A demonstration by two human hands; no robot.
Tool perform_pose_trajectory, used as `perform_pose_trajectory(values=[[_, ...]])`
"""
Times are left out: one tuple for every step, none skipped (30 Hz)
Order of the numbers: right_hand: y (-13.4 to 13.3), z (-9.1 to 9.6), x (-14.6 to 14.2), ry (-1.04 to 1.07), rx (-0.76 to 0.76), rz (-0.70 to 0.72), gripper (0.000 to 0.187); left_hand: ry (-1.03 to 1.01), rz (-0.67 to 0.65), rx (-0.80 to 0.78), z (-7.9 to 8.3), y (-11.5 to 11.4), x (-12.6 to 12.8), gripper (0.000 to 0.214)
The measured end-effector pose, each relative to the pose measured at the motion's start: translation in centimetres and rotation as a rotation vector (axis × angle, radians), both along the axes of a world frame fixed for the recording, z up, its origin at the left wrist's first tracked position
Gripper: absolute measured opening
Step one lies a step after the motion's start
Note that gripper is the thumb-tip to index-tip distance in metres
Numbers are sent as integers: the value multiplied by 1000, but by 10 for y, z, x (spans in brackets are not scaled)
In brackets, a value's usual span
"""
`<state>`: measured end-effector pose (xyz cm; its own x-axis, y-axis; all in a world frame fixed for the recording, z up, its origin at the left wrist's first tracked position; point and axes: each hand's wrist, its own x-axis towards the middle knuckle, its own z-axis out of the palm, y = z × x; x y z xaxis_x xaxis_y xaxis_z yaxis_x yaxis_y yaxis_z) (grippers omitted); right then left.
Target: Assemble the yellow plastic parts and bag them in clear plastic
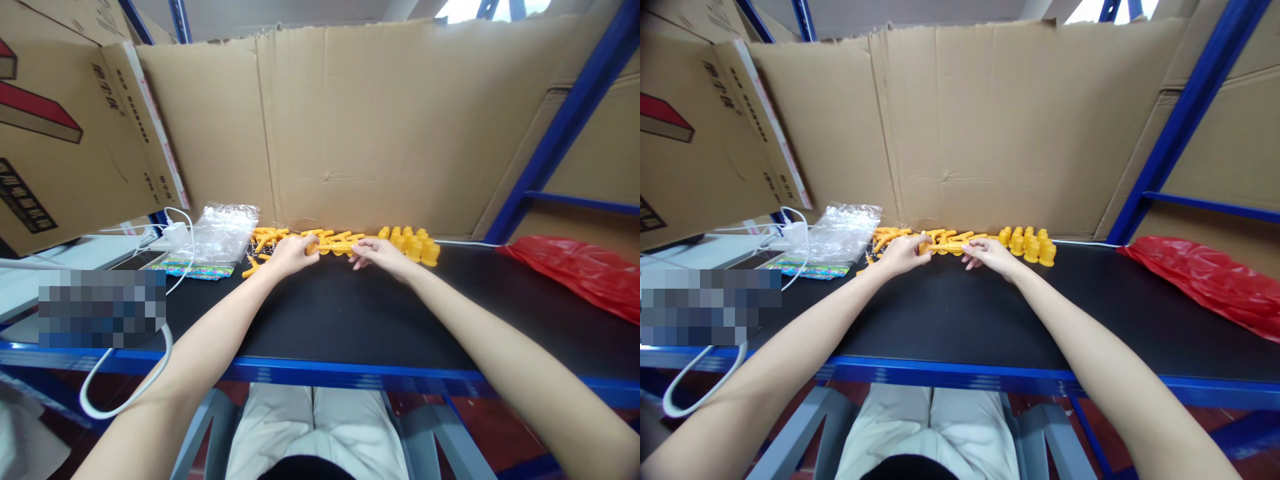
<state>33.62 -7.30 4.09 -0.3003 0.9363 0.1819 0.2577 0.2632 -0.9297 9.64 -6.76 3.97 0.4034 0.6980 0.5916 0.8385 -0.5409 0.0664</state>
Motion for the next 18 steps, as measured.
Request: perform_pose_trajectory(values=[[0, 0, 0, 10, -3, -4, 33, 4, 0, 3, 0, 0, 0, 28], [-1, 1, -1, 19, -6, -8, 34, 7, -1, 6, 0, 0, 0, 28], [-1, 1, -1, 26, -7, -13, 34, 9, -2, 8, 0, 0, 0, 28], [-1, 1, -1, 29, -4, -18, 34, 11, -6, 7, 0, -1, 0, 29], [-2, 0, -1, 29, 2, -22, 34, 12, -11, 2, 1, -2, 0, 31], [-1, 0, -1, 29, 11, -29, 35, 10, -16, -6, 1, -2, 0, 35], [-1, -1, 0, 30, 23, -39, 36, 6, -21, -17, 2, -3, -1, 40], [1, -1, 0, 32, 37, -52, 37, 0, -23, -30, 3, -3, -2, 46], [3, -2, 1, 37, 55, -67, 39, -7, -17, -39, 4, -2, -3, 51], [5, -3, 1, 46, 76, -86, 41, -18, 2, -44, 4, -1, -5, 54], [8, -3, 2, 54, 107, -108, 43, -29, 35, -43, 5, 1, -7, 54], [11, -4, 1, 60, 149, -130, 45, -39, 83, -41, 5, 4, -10, 53], [14, -4, 0, 62, 204, -149, 47, -48, 143, -41, 5, 7, -14, 50], [17, -3, -2, 58, 270, -167, 48, -48, 209, -48, 4, 11, -17, 47], [20, -3, -5, 41, 346, -185, 48, -40, 271, -66, 2, 15, -21, 43], [23, -2, -9, 1, 425, -203, 47, -23, 319, -90, 0, 19, -25, 39], [24, 0, -13, -60, 503, -221, 45, 8, 342, -119, -3, 22, -29, 35], [26, 1, -19, -142, 572, -235, 41, 48, 352, -135, -6, 26, -33, 34]])
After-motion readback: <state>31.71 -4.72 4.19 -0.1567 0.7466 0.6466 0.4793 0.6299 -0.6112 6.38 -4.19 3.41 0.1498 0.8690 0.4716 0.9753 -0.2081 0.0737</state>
